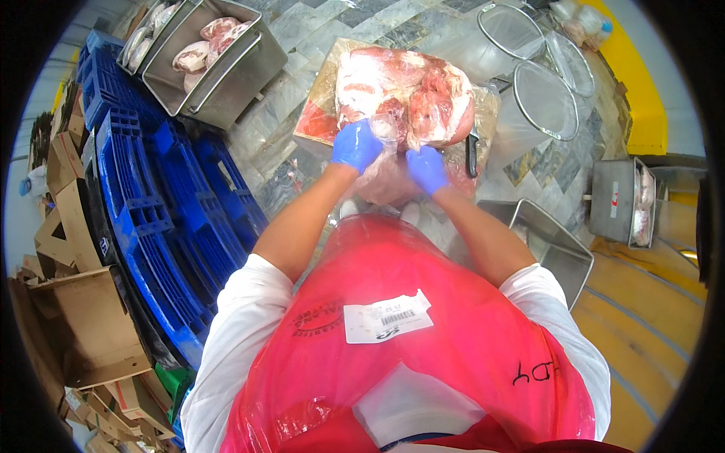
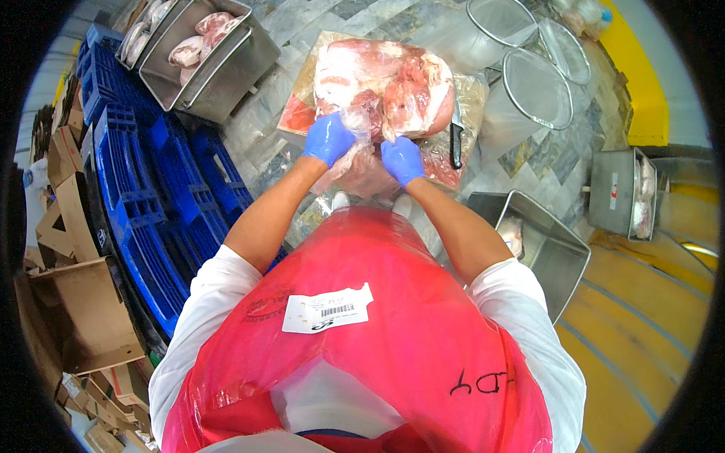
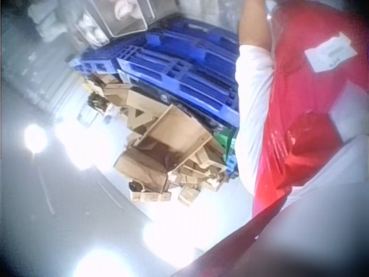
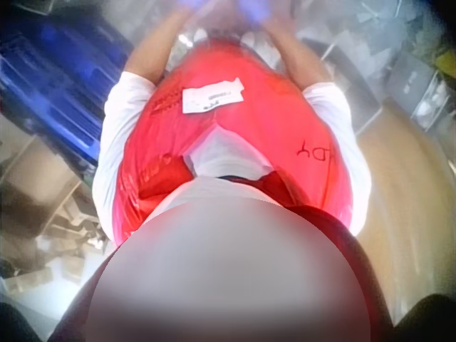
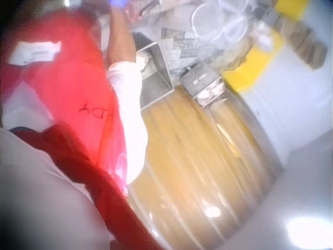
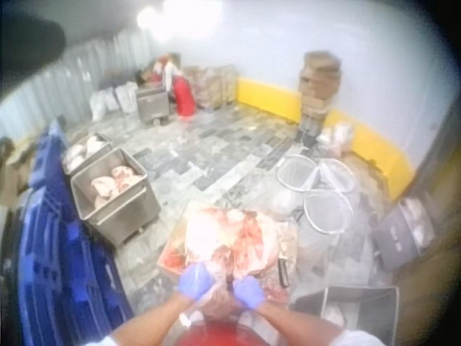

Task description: The person is cutting and trimming a large piece of raw meat on a cutting board. They use a knife to remove fat and separate portions, placing the trimmed pieces into metal trays.

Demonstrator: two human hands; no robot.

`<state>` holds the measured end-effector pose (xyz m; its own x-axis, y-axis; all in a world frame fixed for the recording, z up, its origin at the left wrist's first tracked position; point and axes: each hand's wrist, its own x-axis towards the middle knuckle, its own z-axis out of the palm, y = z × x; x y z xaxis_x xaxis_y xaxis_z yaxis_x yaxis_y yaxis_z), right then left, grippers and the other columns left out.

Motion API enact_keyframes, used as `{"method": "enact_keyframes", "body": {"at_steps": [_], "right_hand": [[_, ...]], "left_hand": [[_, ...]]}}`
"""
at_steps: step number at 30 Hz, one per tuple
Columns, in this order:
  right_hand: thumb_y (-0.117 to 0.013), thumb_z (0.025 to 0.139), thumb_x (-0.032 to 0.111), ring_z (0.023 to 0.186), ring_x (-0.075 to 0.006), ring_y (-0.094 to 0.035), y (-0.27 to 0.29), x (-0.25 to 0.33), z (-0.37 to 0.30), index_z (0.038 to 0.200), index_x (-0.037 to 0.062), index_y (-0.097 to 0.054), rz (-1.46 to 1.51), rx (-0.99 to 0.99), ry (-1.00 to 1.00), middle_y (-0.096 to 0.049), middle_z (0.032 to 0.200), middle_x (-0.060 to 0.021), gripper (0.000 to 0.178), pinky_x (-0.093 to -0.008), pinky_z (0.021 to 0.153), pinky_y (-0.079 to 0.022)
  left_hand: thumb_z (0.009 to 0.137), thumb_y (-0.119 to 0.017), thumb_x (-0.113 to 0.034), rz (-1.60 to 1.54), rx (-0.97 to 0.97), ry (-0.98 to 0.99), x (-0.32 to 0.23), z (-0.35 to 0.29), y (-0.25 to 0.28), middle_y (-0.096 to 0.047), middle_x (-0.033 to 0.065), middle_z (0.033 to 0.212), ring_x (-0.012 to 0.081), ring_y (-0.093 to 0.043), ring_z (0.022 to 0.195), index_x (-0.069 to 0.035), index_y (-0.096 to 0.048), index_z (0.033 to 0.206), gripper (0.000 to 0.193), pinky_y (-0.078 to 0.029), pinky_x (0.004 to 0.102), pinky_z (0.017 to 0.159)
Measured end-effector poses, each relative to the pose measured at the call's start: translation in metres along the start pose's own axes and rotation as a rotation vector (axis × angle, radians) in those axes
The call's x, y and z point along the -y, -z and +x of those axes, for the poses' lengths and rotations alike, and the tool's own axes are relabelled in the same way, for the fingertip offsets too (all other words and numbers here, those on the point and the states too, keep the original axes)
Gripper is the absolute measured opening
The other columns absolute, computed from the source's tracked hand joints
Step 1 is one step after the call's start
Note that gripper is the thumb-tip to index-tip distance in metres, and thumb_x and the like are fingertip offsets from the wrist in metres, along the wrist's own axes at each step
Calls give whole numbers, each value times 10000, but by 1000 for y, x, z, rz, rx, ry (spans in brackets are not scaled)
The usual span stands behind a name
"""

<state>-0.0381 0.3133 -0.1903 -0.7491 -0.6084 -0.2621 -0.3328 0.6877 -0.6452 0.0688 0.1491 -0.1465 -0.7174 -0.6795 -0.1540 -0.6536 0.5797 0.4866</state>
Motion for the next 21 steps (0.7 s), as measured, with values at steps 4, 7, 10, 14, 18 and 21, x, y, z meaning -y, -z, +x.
{"method": "enact_keyframes", "body": {"at_steps": [4,7,10,14,18,21], "right_hand": [[-543,903,324,955,-522,-647,9,-1,4,909,-68,-691,46,40,64,-661,972,-356,419,-561,856,-504],[-547,909,292,921,-509,-654,16,7,1,908,-67,-682,129,22,107,-663,940,-346,384,-544,807,-503],[-546,918,266,900,-488,-663,31,20,4,902,-64,-678,201,87,125,-670,905,-330,355,-528,778,-501],[-540,928,260,897,-489,-657,35,30,5,894,-53,-674,372,128,-40,-674,888,-312,341,-533,769,-493],[-522,940,287,922,-509,-644,17,-6,-20,945,-44,-681,113,50,202,-677,930,-317,368,-528,779,-492],[-506,946,315,975,-518,-635,6,-17,-16,1014,-40,-678,11,131,170,-674,998,-327,400,-526,820,-501]], "left_hand": [[833,-607,-173,-15,36,22,-4,3,1,-708,303,973,456,-701,951,1,-739,960,254,-567,519,842],[827,-606,-163,-21,67,52,-6,-1,6,-707,307,975,456,-703,956,9,-744,962,259,-568,518,848],[821,-610,-162,-40,96,71,-10,6,15,-706,310,974,457,-705,957,17,-748,968,270,-570,515,848],[817,-616,-191,-43,138,61,-7,9,16,-703,313,969,458,-704,951,21,-749,961,288,-569,520,845],[825,-602,-168,-12,101,6,-6,8,8,-715,294,916,456,-712,923,15,-762,892,252,-576,509,835],[828,-598,-174,-48,56,10,1,2,-4,-714,293,912,454,-714,920,12,-761,876,252,-577,507,835]]}}
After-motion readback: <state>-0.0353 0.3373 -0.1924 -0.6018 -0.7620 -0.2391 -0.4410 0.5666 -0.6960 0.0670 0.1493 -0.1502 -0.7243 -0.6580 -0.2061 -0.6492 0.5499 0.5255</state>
